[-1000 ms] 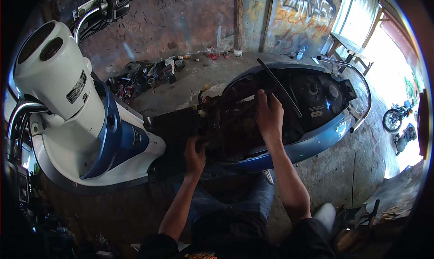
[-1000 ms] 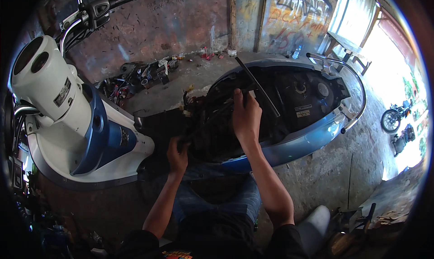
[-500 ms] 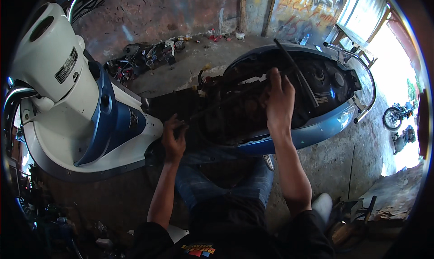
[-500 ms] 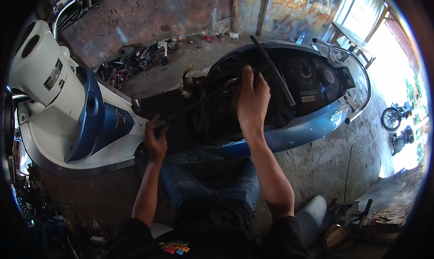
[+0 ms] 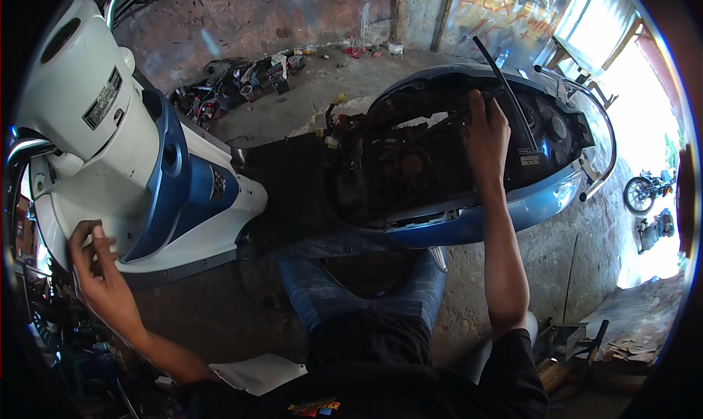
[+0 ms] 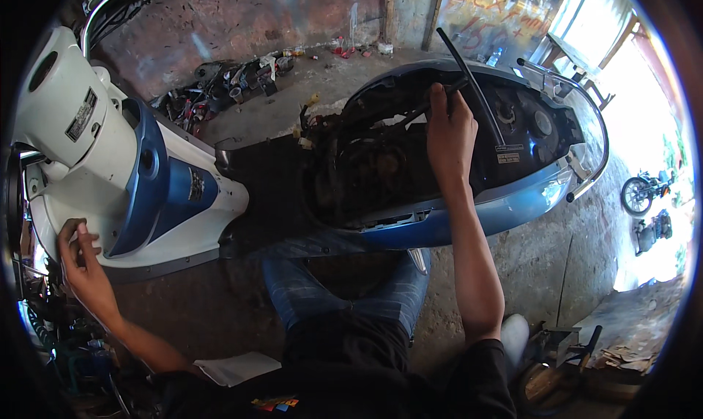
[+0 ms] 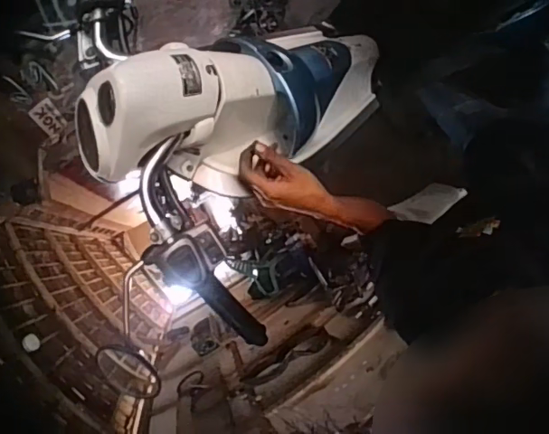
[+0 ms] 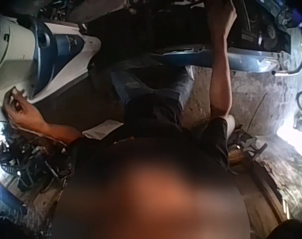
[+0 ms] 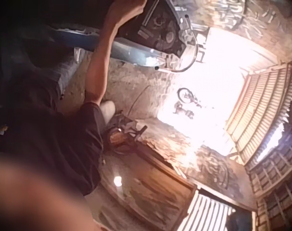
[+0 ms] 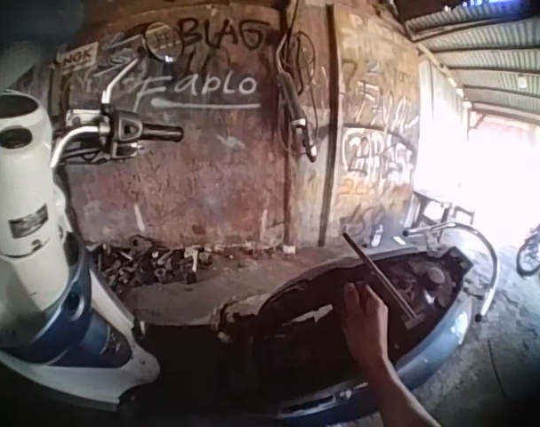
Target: Maintaining and repairing components of a scooter engine area.
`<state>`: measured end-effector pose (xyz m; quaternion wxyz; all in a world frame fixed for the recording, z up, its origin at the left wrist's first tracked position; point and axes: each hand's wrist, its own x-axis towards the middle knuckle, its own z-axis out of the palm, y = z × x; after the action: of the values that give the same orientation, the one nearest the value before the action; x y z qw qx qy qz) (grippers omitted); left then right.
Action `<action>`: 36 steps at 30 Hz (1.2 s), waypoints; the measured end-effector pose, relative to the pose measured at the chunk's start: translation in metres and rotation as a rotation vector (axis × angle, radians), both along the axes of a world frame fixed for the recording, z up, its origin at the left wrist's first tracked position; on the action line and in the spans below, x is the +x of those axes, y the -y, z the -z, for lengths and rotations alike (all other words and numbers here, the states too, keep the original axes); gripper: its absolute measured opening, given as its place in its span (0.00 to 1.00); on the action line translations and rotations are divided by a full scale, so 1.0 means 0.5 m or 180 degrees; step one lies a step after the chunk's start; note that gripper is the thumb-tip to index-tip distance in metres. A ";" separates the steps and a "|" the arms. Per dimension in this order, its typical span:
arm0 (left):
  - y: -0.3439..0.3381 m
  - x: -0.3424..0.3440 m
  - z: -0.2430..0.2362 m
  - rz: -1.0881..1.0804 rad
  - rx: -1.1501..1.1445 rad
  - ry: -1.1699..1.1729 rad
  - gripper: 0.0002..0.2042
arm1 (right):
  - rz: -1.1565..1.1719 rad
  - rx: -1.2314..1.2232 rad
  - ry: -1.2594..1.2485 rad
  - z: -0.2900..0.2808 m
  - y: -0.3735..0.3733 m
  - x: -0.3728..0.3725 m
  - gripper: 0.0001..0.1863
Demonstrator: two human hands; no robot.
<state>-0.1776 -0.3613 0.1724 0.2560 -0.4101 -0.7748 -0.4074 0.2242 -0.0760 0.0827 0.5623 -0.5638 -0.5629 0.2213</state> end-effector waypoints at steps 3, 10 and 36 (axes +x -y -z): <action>-0.020 -0.047 0.017 0.0144 -0.0627 0.0056 0.13 | 0.0164 0.0096 0.0333 0.016 -0.011 0.002 0.21; -0.049 -0.116 0.028 0.0356 -0.1792 0.0059 0.15 | -0.0105 -0.0018 0.1039 0.040 -0.030 -0.014 0.19; 0.185 0.069 0.861 0.3829 -0.5082 0.2305 0.28 | -0.1540 -0.0777 0.1152 0.062 0.018 -0.042 0.24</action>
<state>-0.1431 -0.4536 -0.2583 -0.5766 -0.6292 -0.5175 0.0617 0.2033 -0.0850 0.0515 0.3126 -0.5071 -0.7407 0.3106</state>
